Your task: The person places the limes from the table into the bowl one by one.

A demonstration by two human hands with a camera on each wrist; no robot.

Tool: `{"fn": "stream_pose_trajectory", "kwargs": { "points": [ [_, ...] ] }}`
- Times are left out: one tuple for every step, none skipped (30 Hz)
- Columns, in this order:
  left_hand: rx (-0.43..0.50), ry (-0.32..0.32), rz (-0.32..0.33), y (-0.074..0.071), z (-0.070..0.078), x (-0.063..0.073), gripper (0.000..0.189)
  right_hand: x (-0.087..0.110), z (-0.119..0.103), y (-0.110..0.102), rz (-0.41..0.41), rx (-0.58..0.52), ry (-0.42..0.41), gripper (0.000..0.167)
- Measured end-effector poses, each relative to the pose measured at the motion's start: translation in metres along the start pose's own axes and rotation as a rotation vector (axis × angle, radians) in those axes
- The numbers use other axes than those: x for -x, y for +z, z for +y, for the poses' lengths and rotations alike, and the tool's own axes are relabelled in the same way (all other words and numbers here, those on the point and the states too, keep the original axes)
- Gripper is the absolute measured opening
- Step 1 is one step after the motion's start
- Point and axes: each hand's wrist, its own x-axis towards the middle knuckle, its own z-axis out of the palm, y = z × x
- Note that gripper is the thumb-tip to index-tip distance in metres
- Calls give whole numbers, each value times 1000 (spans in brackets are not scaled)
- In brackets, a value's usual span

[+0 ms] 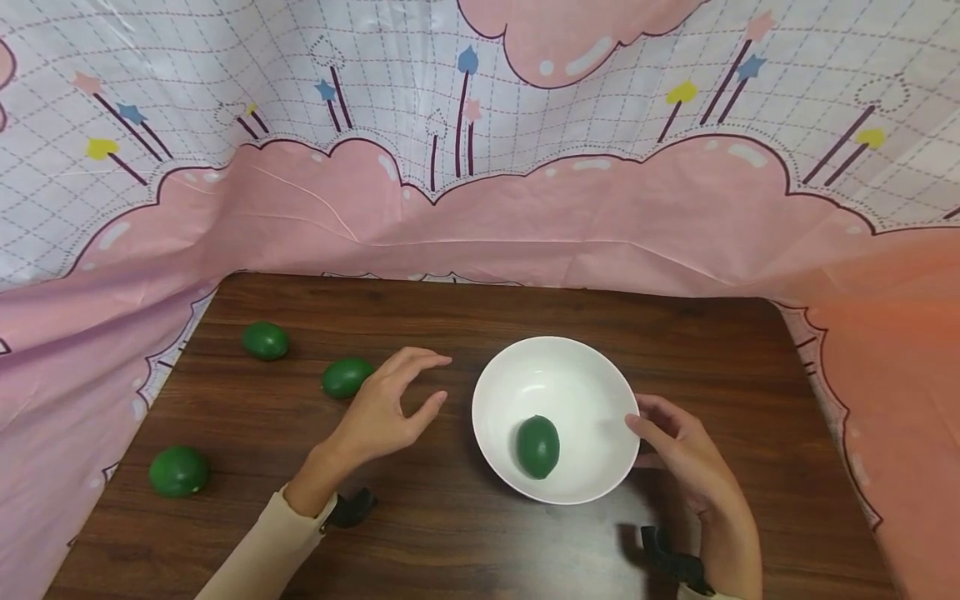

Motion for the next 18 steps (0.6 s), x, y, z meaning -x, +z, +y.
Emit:
{"fn": "stream_pose_trajectory", "kwargs": {
  "points": [
    [-2,-2,-1,0,-1,1,43,0,0,0,0,0,-1,52],
    [0,-2,0,0,-1,1,43,0,0,0,-1,1,-5,52],
    [1,-5,0,1,-2,1,43,1,0,0,-2,1,-10,52],
    [1,-8,0,0,-2,2,42,1,0,0,-4,3,-15,52],
    [1,-8,2,0,-3,3,42,1,0,0,-6,3,-21,51],
    [3,-9,1,0,-4,3,42,1,0,0,-8,5,-27,51],
    [4,-11,0,0,-4,4,42,1,0,0,-8,7,-32,50],
    [6,-11,0,0,-5,4,42,1,0,0,-9,9,-35,50],
    [5,-12,0,0,-6,5,42,1,0,0,-7,12,-35,50],
    [2,-13,0,0,-7,5,42,1,0,0,-6,16,-33,50],
    [0,-13,1,-1,-7,6,42,1,0,0,-4,18,-31,50],
    [-5,-14,1,-1,-8,6,42,1,0,0,-3,22,-28,51],
    [-12,-14,1,-1,-9,6,42,1,0,0,-1,25,-25,52],
    [-18,-14,1,-1,-10,6,42,1,1,0,0,27,-23,52],
    [-24,-15,1,-2,-10,7,42,1,1,0,1,29,-21,53],
    [-30,-16,-1,-2,-11,7,42,1,1,0,1,28,-20,53],
    [-34,-15,-2,-2,-11,7,42,1,1,0,2,28,-21,53],
    [-37,-16,-3,-3,-12,7,42,1,1,0,2,28,-22,53]
  ]
}}
